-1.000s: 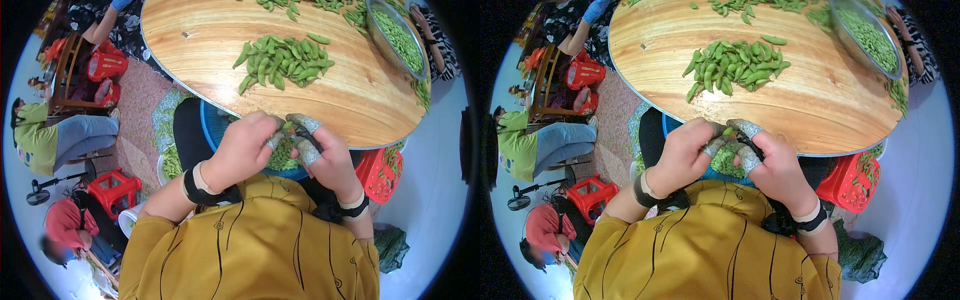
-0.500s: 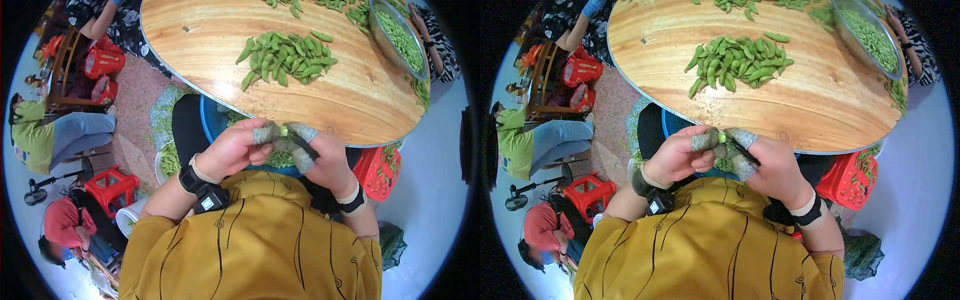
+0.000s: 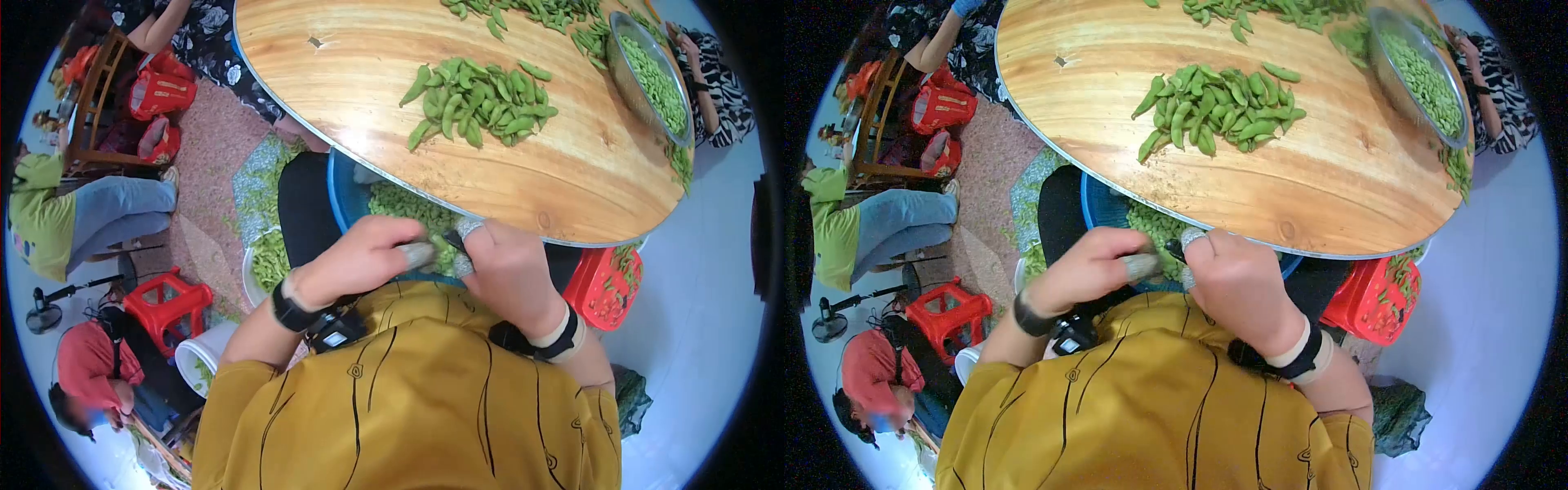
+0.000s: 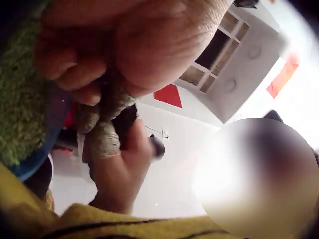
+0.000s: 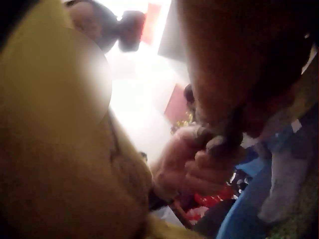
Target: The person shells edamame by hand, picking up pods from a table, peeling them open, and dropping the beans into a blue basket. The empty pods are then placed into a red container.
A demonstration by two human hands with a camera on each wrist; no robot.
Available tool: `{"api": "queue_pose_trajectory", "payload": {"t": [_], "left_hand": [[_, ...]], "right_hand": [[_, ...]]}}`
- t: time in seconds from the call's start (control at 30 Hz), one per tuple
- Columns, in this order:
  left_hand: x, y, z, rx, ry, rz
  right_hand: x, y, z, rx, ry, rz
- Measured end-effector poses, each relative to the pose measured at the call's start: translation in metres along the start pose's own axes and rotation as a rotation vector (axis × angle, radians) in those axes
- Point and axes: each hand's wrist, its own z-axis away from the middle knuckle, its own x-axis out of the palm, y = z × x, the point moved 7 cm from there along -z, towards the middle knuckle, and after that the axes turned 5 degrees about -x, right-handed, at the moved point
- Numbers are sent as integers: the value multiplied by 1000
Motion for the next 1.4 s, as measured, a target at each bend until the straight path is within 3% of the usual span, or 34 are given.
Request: {"api": "queue_pose_trajectory", "payload": {"t": [0.07, 0.13, 0.2, 0.27, 0.4, 0.47, 0.53, 0.6, 0.67, 0.73, 0.87, 0.93, 0.97, 1.0, 1.07, 1.13, 1.2, 1.27, 1.33, 1.4], "left_hand": [[-25, -8, 26, -58, 137, -17], [-53, -28, 53, -152, 331, -413], [-75, -62, 83, -391, 456, -808], [-84, -82, 108, -726, 498, -1012], [-80, -56, 102, -735, 553, -994], [-68, -17, 76, -319, 628, -860], [-52, 10, 51, 6, 543, -646], [-36, 26, 25, 188, 502, -447], [-16, 33, -1, 143, 402, -30], [0, 46, -17, 90, 236, 250], [19, 25, -36, 12, 109, 507], [22, 20, -36, -49, 80, 628], [19, 21, -34, -76, 79, 693], [17, 20, -33, -99, 79, 758], [13, 17, -31, -75, 130, 731], [6, 16, -30, -29, 188, 596], [9, 13, -29, 1, 184, 539], [12, 15, -28, 31, 174, 483], [9, 17, -27, -18, 267, 192], [8, 23, -26, 29, 294, 96]], "right_hand": [[-5, -2, -5, 20, -7, -44], [-13, -1, -10, 37, 50, -116], [-16, 7, -17, 59, 108, -190], [-30, 31, -28, 174, 328, -55], [-18, 58, -42, 258, 303, 83], [-16, 64, -39, 301, 330, 44], [-15, 66, -34, 373, 345, -123], [-17, 65, -25, 453, 361, -284], [-21, 58, -16, 472, 386, -461], [-26, 43, -8, 397, 341, -371], [-20, 38, 5, 370, 303, -475], [-3, 42, 10, 568, 144, -1087], [-4, 45, 11, 668, 106, -1290], [-1, 45, 13, 671, 110, -1298], [-6, 50, 16, 651, 313, -1287], [-3, 54, 19, 682, 241, -1181], [-6, 43, 13, 488, 125, -869], [-5, 41, 14, 474, 85, -881], [-11, 36, 11, 351, 71, -790], [-10, 38, 12, 371, 68, -822]]}}
